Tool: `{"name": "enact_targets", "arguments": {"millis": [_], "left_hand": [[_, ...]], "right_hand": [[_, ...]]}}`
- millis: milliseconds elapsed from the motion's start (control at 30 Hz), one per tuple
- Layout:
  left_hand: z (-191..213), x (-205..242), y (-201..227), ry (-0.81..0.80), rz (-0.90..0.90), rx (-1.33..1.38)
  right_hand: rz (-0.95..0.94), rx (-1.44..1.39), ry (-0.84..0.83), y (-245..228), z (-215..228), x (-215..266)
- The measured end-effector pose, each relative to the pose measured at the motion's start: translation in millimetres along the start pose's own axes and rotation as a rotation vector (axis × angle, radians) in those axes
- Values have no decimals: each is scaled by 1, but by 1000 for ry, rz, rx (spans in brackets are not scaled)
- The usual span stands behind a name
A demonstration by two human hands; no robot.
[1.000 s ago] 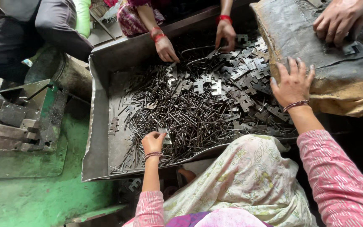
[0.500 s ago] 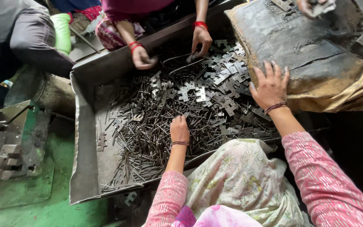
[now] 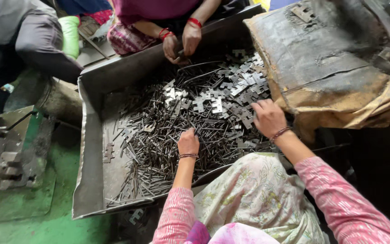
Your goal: The person sits on the floor and sorts small metal parts from a large bin, picking up pieces and placing them into a separate pile. The task involves repetitive hand movements to separate and organize the components.
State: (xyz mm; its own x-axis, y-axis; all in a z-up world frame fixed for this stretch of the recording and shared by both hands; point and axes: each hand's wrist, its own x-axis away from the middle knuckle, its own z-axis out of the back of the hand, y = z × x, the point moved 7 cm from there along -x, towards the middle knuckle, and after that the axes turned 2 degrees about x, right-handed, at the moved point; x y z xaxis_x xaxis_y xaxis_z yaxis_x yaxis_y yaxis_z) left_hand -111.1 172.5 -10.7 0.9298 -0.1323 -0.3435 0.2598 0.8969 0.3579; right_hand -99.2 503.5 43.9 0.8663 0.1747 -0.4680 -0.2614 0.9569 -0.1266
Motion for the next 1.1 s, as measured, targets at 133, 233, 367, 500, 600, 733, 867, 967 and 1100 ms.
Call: {"name": "enact_targets", "arguments": {"millis": [133,233,367,500,600,733,867,967,1100], "left_hand": [[36,18,-9,109,312,284],[32,42,-27,114,708,865],[13,76,-37,150,902,1323],[-6,95,-52,101,1008,1404],[-12,101,-66,72,1026,1402],[-21,112,-77,11,1095,1465],[-30,122,-85,4,1125,1553],[-35,125,-93,38,1095,1565],[-43,129,-102,31,1143,1540]], "right_hand": [[-382,-258,-413,11,-105,26],[-549,-382,-394,28,-144,37],[-491,-318,-348,36,-156,40],[-468,-322,-322,28,-148,30],[-412,-317,-245,19,-133,23],[-423,-367,-247,20,-130,17],[-478,-377,-384,24,-139,23],[-396,-383,-402,18,-128,18],[-368,-463,-457,-4,-93,-6]]}}
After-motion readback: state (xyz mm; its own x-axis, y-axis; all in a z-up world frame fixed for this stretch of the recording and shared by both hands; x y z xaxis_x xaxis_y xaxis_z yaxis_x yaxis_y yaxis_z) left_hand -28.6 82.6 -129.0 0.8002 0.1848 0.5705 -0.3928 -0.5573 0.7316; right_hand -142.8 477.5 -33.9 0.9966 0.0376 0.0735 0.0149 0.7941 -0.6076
